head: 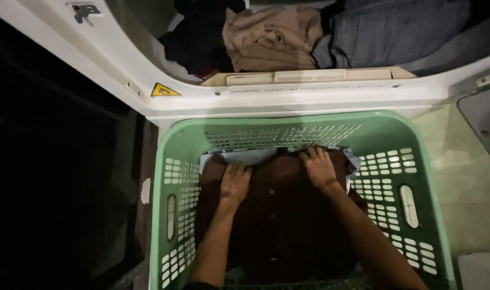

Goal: Folding various items of clothing from a laundry basket and placing them into a dryer.

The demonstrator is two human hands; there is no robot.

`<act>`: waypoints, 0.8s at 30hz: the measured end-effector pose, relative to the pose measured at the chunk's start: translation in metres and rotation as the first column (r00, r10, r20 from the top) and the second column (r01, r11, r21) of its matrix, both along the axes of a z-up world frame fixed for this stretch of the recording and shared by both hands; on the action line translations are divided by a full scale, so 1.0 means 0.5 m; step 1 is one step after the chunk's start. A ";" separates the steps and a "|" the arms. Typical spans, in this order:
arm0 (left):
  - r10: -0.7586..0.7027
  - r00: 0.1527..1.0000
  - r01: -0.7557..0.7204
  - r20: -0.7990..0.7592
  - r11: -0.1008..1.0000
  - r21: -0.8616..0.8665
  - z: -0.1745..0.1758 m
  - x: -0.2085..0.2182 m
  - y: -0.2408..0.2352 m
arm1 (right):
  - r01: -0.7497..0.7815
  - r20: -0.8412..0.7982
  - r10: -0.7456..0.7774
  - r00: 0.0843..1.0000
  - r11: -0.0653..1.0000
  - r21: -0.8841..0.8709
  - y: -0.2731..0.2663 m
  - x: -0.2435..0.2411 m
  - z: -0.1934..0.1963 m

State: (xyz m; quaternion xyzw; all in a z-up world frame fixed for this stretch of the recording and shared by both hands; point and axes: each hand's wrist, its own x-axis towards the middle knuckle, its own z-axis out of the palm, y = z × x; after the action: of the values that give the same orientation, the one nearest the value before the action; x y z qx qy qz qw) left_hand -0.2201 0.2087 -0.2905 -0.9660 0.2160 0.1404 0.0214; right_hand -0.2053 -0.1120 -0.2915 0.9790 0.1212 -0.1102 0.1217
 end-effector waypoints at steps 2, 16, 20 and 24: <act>0.316 0.901 -0.428 -0.297 0.763 -0.486 0.079 -0.015 0.003 | -0.034 0.026 0.031 0.999 0.992 0.125 -0.015 -0.013 -0.012; -0.106 0.940 0.115 -0.325 0.993 0.008 0.160 -0.193 0.016 | -0.210 -0.005 0.210 0.978 0.977 -0.039 -0.060 -0.272 0.050; 0.245 0.666 -0.515 -0.704 0.835 -0.196 0.037 -0.260 0.029 | -0.289 -0.067 0.285 0.956 0.955 -0.058 -0.018 -0.346 0.171; 0.215 0.534 -0.610 -0.818 0.767 -0.197 0.121 -0.295 0.026 | -0.381 -0.051 0.378 0.924 0.921 -0.076 -0.018 -0.393 0.135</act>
State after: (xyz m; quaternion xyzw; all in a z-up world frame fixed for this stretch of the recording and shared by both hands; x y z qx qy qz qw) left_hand -0.3673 0.2216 -0.2299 -0.8137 -0.0120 0.4743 -0.3357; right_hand -0.4020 -0.1211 -0.2238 0.9288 0.3058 -0.1068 0.1798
